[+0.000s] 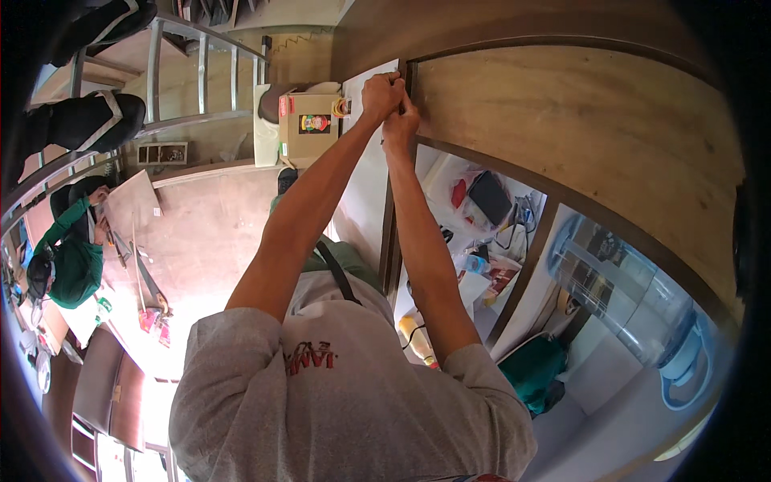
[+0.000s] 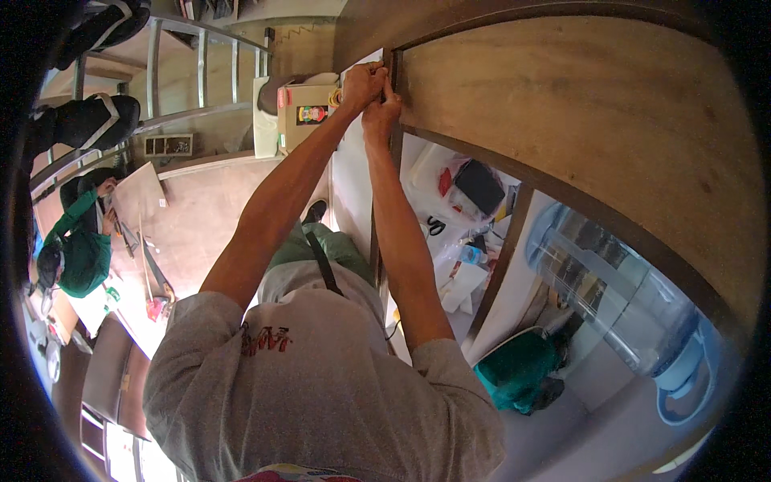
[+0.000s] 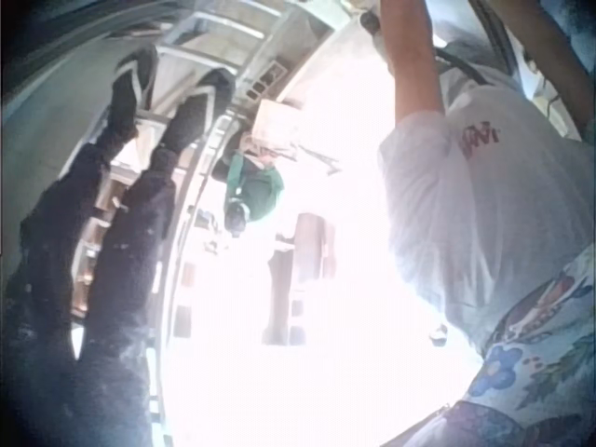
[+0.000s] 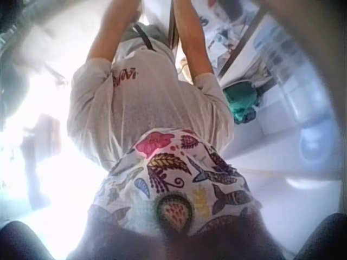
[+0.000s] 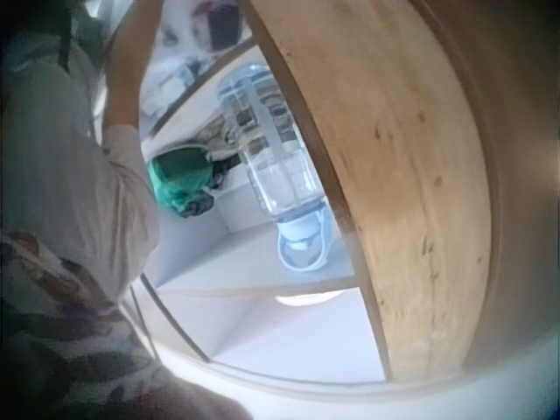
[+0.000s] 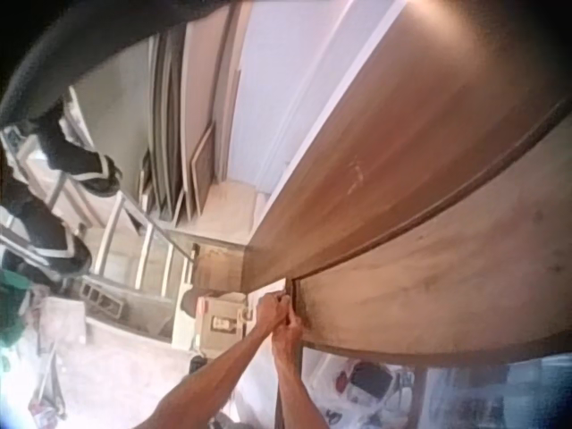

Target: The person installs a wooden trim strip along the edge of a white cabinet. They repeatedly align the trim, press it into place, and use a small tool to adjust the fit. The person works on the trim strip continuously, ensuring it is flush with the cabinet edge.

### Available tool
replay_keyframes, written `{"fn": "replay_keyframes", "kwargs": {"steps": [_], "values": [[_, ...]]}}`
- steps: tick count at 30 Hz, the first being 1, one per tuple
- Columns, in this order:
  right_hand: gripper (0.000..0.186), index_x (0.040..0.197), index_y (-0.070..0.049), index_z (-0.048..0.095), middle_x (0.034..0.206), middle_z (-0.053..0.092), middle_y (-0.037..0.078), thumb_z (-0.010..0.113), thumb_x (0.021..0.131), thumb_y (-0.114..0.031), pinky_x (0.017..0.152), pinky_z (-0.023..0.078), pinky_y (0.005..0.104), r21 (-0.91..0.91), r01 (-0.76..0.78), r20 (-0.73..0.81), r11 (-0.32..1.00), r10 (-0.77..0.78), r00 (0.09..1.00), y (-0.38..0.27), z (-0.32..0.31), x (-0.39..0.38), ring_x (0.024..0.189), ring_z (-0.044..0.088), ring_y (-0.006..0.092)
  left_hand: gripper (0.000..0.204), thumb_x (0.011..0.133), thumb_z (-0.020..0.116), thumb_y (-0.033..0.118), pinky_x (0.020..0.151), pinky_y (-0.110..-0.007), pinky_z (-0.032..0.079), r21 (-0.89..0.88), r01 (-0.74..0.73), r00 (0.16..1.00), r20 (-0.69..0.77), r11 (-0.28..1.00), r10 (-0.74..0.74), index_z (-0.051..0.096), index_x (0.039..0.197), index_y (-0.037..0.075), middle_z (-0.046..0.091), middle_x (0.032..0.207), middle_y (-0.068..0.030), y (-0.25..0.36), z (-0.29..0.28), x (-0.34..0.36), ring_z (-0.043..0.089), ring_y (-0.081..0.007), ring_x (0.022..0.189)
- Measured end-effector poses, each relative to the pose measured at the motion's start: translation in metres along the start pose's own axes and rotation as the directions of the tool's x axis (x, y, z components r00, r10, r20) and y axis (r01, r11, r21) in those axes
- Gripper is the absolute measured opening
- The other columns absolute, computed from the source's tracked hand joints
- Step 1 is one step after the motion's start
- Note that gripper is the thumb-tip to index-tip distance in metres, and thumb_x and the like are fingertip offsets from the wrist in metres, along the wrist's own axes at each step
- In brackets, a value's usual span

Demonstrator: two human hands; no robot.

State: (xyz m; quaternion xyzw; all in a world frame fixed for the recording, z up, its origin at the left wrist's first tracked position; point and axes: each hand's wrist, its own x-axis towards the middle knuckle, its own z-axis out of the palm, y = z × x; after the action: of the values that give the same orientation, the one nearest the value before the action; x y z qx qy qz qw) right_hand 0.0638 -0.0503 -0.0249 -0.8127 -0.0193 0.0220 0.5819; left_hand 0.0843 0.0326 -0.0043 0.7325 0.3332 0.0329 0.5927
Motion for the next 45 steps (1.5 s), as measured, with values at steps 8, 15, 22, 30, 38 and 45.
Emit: {"fn": "replay_keyframes", "kwargs": {"steps": [8, 15, 22, 30, 38, 45], "values": [[0.04, 0.125, -0.007, 0.062, 0.089, 0.062, 0.018, 0.063, 0.085, -0.014, 0.078, 0.046, 0.0376, -0.027, 0.0, 0.014, 1.0, 0.0, 1.0, -0.003, 0.002, 0.001, 0.086, 0.059, 0.0275, 0.037, 0.082, 0.06, 0.033, 0.088, -0.042, 0.051, -0.012, 0.022, 1.0, 0.014, 1.0, -0.022, 0.071, 0.111, 0.013, 0.07, 0.101, -0.0177, 0.002, -0.005, 0.002, 0.067, -0.0346, 0.093], [0.04, 0.126, -0.007, 0.062, 0.09, 0.063, 0.019, 0.063, 0.087, -0.016, 0.081, 0.045, 0.0381, -0.164, 0.014, -0.001, 0.986, -0.014, 1.0, -0.011, 0.001, 0.003, 0.092, 0.059, 0.029, 0.04, 0.083, 0.059, 0.034, 0.085, -0.04, 0.052, -0.014, -0.066, 0.997, -0.045, 0.998, 0.065, 0.069, 0.113, 0.01, 0.068, 0.098, -0.0215, 0.0, -0.001, 0.006, 0.068, -0.0356, 0.092], [0.039, 0.126, -0.009, 0.062, 0.094, 0.062, 0.018, 0.063, 0.088, -0.018, 0.082, 0.046, 0.0383, -0.072, -0.042, 0.01, 0.997, 0.043, 0.999, -0.01, 0.009, 0.007, 0.093, 0.058, 0.0295, 0.038, 0.082, 0.059, 0.033, 0.09, -0.041, 0.05, 0.001, -0.013, 1.0, 0.004, 1.0, 0.013, 0.071, 0.112, 0.012, 0.069, 0.102, -0.0198, 0.002, -0.005, 0.014, 0.067, -0.0346, 0.096], [0.041, 0.127, -0.01, 0.062, 0.093, 0.061, 0.018, 0.063, 0.087, -0.017, 0.08, 0.046, 0.0379, -0.121, -0.025, -0.007, 0.992, 0.024, 1.0, -0.018, 0.006, 0.008, 0.088, 0.059, 0.0286, 0.038, 0.083, 0.06, 0.035, 0.086, -0.042, 0.052, -0.001, -0.058, 0.998, -0.038, 0.998, 0.058, 0.071, 0.11, 0.011, 0.068, 0.096, -0.0219, 0.002, 0.0, 0.015, 0.067, -0.0368, 0.092], [0.04, 0.127, -0.006, 0.061, 0.098, 0.063, 0.016, 0.061, 0.087, -0.012, 0.08, 0.046, 0.0337, -0.139, 0.01, 0.016, 0.99, -0.007, 1.0, -0.018, 0.009, 0.016, 0.09, 0.059, 0.0236, 0.038, 0.082, 0.06, 0.036, 0.083, -0.043, 0.053, 0.014, -0.062, 0.998, -0.006, 0.998, 0.062, 0.071, 0.109, 0.012, 0.068, 0.094, -0.0228, 0.006, -0.006, 0.021, 0.067, -0.0386, 0.09], [0.036, 0.124, -0.003, 0.062, 0.1, 0.066, 0.019, 0.061, 0.09, -0.015, 0.078, 0.048, 0.0336, -0.001, 0.015, 0.033, 1.0, -0.015, 0.999, -0.017, 0.01, 0.021, 0.09, 0.062, 0.0227, 0.038, 0.08, 0.059, 0.033, 0.086, -0.044, 0.051, 0.016, -0.023, 1.0, -0.015, 1.0, 0.023, 0.072, 0.108, 0.011, 0.069, 0.096, -0.0213, 0.015, -0.006, 0.019, 0.067, -0.0367, 0.092]]}}
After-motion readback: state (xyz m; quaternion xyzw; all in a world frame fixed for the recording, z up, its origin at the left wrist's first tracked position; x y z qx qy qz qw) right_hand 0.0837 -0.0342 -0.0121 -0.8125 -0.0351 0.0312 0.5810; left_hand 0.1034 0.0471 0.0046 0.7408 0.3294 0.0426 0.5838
